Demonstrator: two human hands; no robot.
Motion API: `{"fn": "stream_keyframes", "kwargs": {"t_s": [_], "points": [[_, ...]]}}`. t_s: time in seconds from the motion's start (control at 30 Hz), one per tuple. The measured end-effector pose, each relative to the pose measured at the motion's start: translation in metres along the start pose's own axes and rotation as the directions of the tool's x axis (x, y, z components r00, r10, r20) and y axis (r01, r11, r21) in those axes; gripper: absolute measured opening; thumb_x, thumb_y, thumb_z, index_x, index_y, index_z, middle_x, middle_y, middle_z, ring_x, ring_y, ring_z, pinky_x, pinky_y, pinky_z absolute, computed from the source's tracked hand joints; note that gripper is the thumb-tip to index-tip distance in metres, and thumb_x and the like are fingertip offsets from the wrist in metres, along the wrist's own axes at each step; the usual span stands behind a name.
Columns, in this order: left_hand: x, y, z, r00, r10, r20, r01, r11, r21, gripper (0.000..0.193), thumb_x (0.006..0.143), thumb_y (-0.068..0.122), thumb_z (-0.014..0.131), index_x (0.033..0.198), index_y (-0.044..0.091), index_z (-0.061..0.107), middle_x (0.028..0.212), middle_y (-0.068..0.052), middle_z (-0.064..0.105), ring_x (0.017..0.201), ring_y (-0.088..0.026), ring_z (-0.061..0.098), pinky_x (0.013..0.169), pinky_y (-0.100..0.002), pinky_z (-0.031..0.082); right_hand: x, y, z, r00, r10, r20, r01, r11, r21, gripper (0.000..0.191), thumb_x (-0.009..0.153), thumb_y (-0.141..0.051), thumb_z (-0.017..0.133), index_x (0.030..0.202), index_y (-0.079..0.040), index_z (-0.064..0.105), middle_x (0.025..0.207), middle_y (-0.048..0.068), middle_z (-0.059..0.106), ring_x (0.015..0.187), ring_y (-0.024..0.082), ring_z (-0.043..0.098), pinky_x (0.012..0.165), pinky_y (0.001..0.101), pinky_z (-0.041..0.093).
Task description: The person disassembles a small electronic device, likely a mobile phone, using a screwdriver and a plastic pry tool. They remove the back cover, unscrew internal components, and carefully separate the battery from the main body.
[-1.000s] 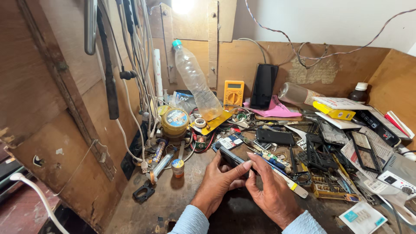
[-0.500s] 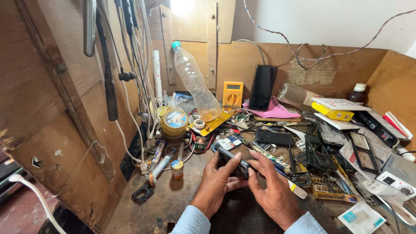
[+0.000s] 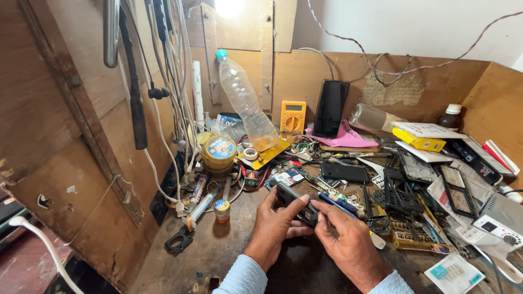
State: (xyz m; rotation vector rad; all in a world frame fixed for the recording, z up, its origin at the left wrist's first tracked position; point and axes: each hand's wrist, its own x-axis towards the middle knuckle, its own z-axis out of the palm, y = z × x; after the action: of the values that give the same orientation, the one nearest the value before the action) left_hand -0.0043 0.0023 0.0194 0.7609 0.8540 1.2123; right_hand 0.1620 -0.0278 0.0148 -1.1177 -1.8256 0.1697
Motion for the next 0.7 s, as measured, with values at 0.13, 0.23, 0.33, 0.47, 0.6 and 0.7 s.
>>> {"fn": "stream_keyframes", "kwargs": {"t_s": [0.13,0.23,0.33,0.47,0.6,0.7], "points": [[0.002,-0.001,0.001,0.999,-0.049,-0.010,0.049,0.999,-0.013,0.073,0.078,0.019,0.082,0.142,0.009,0.047,0.098,-0.010,0.072,0.069,-0.021,0.075,0.058,-0.035,0.066,0.000,0.000,0.001,0.983,0.185,-0.020,-0.181,0.976,0.121,0.049,0.087,-0.003,0.068,0.134,-0.011,0.060,0.094,0.014,0.081,0.082,0.021,0.081,0.069,0.0328,0.064],[0.002,0.001,0.001,0.996,-0.079,-0.029,0.079,0.997,0.006,0.089,0.076,0.021,0.083,0.151,0.014,0.036,0.099,-0.010,0.072,0.071,-0.020,0.074,0.059,-0.035,0.066,0.002,0.000,0.003,0.980,0.198,-0.024,-0.193,0.972,0.134,0.058,0.084,-0.002,0.068,0.139,-0.013,0.054,0.099,0.017,0.081,0.090,0.020,0.081,0.072,0.0329,0.064],[0.000,0.002,0.004,0.991,-0.092,-0.094,0.095,0.995,0.033,0.104,0.076,0.021,0.086,0.158,0.018,0.024,0.103,-0.011,0.070,0.078,-0.020,0.071,0.062,-0.036,0.064,0.003,-0.003,0.007,0.975,0.221,-0.022,-0.216,0.968,0.130,0.058,0.084,-0.002,0.069,0.138,-0.014,0.052,0.100,0.018,0.080,0.093,0.021,0.081,0.075,0.0323,0.065],[-0.003,0.006,0.009,0.989,-0.114,-0.092,0.118,0.992,0.034,0.108,0.073,0.020,0.086,0.158,0.021,0.019,0.113,-0.010,0.069,0.093,-0.023,0.072,0.068,-0.042,0.062,0.006,-0.007,0.008,0.983,0.182,-0.027,-0.178,0.978,0.109,0.054,0.084,-0.002,0.068,0.134,-0.011,0.049,0.100,0.017,0.080,0.097,0.022,0.081,0.074,0.0328,0.065],[-0.008,0.012,0.003,0.995,-0.069,0.079,0.068,0.998,0.006,0.088,0.073,0.022,0.085,0.148,0.018,0.039,0.120,-0.008,0.070,0.101,-0.022,0.072,0.074,-0.044,0.062,0.008,-0.013,0.007,0.974,0.225,0.027,-0.227,0.966,0.126,0.050,0.085,-0.001,0.066,0.131,-0.008,0.047,0.103,0.014,0.079,0.087,0.024,0.081,0.062,0.0354,0.063],[-0.010,0.013,-0.001,0.992,-0.076,0.101,0.079,0.997,-0.020,0.080,0.074,0.019,0.086,0.142,0.020,0.044,0.124,-0.007,0.070,0.106,-0.022,0.072,0.079,-0.045,0.062,0.011,-0.016,0.010,0.997,0.075,-0.020,-0.073,0.993,0.094,0.052,0.085,0.002,0.064,0.132,-0.005,0.045,0.099,0.015,0.079,0.094,0.026,0.080,0.072,0.0357,0.062]]}}
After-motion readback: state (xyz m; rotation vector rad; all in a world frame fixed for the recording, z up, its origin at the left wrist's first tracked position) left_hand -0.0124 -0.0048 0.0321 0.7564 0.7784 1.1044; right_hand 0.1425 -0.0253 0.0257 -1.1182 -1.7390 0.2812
